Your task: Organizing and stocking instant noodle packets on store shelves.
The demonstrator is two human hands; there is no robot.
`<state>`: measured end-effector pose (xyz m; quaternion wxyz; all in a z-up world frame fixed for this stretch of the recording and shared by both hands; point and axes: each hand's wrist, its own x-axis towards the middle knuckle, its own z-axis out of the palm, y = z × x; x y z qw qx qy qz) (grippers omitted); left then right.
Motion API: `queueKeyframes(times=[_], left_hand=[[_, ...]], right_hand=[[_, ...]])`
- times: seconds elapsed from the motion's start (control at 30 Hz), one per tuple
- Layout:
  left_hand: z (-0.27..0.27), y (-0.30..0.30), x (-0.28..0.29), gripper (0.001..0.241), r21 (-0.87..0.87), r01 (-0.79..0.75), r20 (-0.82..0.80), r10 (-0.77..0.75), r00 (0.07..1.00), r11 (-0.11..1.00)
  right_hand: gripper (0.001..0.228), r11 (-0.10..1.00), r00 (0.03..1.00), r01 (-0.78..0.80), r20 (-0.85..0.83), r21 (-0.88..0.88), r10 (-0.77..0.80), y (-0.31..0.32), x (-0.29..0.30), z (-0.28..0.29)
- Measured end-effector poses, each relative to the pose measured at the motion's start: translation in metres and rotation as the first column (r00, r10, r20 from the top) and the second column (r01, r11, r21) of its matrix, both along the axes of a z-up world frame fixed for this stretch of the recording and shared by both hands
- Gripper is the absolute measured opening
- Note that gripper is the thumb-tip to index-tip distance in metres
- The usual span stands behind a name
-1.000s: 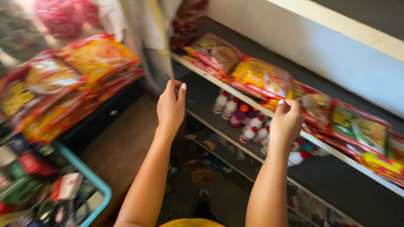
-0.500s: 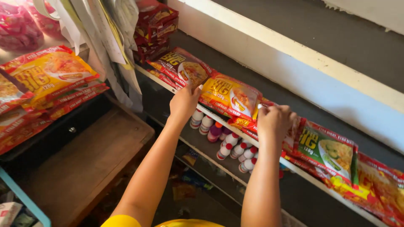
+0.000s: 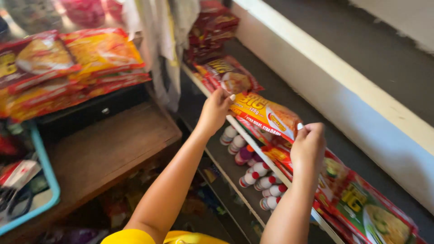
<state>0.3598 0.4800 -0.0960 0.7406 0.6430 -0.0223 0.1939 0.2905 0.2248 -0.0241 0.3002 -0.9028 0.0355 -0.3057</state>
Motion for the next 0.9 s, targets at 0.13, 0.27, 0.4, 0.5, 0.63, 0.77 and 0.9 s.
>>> queueKeyframes(times=[0.13, 0.27, 0.4, 0.5, 0.63, 0.77, 0.9], left_hand=[[0.018, 0.061, -0.051, 0.019, -0.263, 0.058, -0.002, -0.060, 0.998, 0.963], [0.008, 0.128, -0.108, 0.016, -0.259, -0.132, -0.014, 0.133, 0.991, 0.957], [-0.019, 0.189, -0.160, 0.016, -0.052, -0.422, -0.099, 0.416, 0.904, 0.905], [-0.074, 0.234, -0.169, 0.015, -0.226, -0.494, -0.180, 0.462, 0.868, 0.840], [-0.158, 0.277, -0.171, 0.012, -0.260, -0.633, -0.260, 0.578, 0.773, 0.729], [-0.187, 0.292, -0.175, 0.013, -0.105, -0.731, -0.327, 0.670, 0.666, 0.675], [-0.165, 0.290, -0.176, 0.051, 0.001, -0.619, -0.408, 0.566, 0.717, 0.785]], right_hand=[[0.015, 0.978, 0.973, -0.206, 0.109, 0.002, 0.205, 0.042, 0.001, 0.010], [0.014, 0.783, 0.830, -0.549, 0.075, 0.294, 0.553, 0.099, 0.020, 0.000], [0.015, 0.504, 0.583, -0.754, 0.075, 0.422, 0.809, 0.168, 0.071, -0.068], [0.016, 0.441, 0.480, -0.796, -0.012, 0.415, 0.877, 0.242, 0.090, -0.108], [0.014, 0.410, 0.417, -0.815, -0.077, 0.408, 0.906, 0.314, 0.095, -0.145], [0.013, 0.461, 0.435, -0.822, -0.153, 0.334, 0.887, 0.357, 0.109, -0.179], [0.012, 0.488, 0.489, -0.872, -0.022, -0.038, 0.872, 0.375, 0.125, -0.198]])
